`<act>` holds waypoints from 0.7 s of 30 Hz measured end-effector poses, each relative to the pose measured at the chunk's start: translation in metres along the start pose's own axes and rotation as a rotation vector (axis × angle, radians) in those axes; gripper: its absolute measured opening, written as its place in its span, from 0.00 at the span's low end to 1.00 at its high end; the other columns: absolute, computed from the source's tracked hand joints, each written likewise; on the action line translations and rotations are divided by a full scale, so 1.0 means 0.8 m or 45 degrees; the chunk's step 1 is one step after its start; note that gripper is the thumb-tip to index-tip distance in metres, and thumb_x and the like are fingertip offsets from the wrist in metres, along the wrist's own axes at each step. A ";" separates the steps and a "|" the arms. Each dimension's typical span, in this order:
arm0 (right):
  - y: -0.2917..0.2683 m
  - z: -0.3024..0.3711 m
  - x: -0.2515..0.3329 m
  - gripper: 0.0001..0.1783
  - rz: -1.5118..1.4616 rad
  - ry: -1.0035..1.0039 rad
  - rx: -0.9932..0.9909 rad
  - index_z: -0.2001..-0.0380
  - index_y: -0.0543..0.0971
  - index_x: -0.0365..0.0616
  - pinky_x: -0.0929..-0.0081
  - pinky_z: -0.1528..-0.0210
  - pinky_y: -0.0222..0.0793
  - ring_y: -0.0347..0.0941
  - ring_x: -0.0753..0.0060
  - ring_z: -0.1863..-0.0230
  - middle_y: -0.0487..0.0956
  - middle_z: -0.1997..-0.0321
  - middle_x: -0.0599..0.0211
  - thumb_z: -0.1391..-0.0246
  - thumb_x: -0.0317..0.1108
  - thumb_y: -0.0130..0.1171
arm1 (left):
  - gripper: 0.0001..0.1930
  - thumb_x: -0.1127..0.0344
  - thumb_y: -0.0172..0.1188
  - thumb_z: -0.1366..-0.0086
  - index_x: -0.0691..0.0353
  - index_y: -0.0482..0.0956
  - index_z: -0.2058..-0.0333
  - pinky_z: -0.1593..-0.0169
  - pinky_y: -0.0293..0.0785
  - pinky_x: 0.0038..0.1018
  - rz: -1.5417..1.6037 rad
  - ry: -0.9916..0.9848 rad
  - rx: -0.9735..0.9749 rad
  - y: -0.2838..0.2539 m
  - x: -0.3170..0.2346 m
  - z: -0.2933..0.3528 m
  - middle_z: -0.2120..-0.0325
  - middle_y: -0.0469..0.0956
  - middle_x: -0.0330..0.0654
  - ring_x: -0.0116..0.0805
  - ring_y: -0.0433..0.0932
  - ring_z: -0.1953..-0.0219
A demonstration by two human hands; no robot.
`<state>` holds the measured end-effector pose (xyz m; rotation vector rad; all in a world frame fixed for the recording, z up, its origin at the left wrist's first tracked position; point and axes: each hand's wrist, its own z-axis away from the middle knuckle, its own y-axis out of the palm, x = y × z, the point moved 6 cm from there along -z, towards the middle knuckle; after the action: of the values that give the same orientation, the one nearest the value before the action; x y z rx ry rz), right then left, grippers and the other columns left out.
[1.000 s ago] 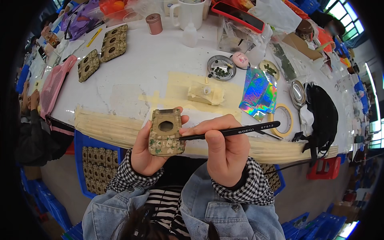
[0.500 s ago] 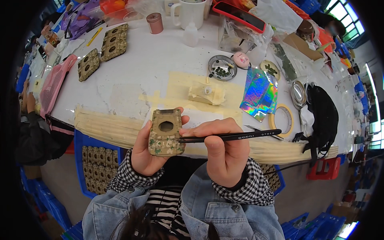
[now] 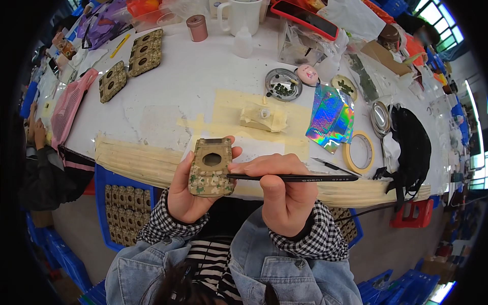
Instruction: Detailed painting and assembly work on a model tank chassis using a paintbrush and tweezers.
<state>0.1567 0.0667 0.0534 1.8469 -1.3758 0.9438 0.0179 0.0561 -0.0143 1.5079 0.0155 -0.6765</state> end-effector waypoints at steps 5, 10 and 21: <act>-0.002 0.003 -0.003 0.12 0.018 0.009 -0.005 0.63 0.70 0.31 0.71 0.54 0.72 0.78 0.64 0.60 0.77 0.64 0.53 0.36 0.31 0.43 | 0.31 0.49 0.31 0.28 0.66 0.48 0.36 0.45 0.72 0.36 -0.002 -0.009 0.000 -0.001 0.001 -0.001 0.40 0.59 0.53 0.40 0.68 0.43; 0.004 -0.004 0.002 0.18 0.202 0.006 0.009 0.64 0.65 0.35 0.65 0.59 0.76 0.79 0.58 0.67 0.77 0.69 0.48 0.33 0.42 0.36 | 0.31 0.48 0.31 0.28 0.65 0.49 0.36 0.45 0.72 0.36 -0.033 -0.020 -0.007 0.000 0.001 -0.001 0.39 0.58 0.53 0.39 0.67 0.43; -0.002 0.000 -0.003 0.12 -0.033 0.022 -0.004 0.63 0.70 0.31 0.72 0.54 0.72 0.78 0.64 0.59 0.78 0.64 0.52 0.35 0.31 0.42 | 0.31 0.48 0.31 0.28 0.65 0.49 0.36 0.45 0.73 0.36 -0.001 -0.026 -0.004 -0.002 0.003 -0.002 0.39 0.58 0.53 0.40 0.67 0.42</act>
<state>0.1578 0.0683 0.0511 1.8455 -1.3392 0.9425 0.0195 0.0567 -0.0168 1.4982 0.0014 -0.6925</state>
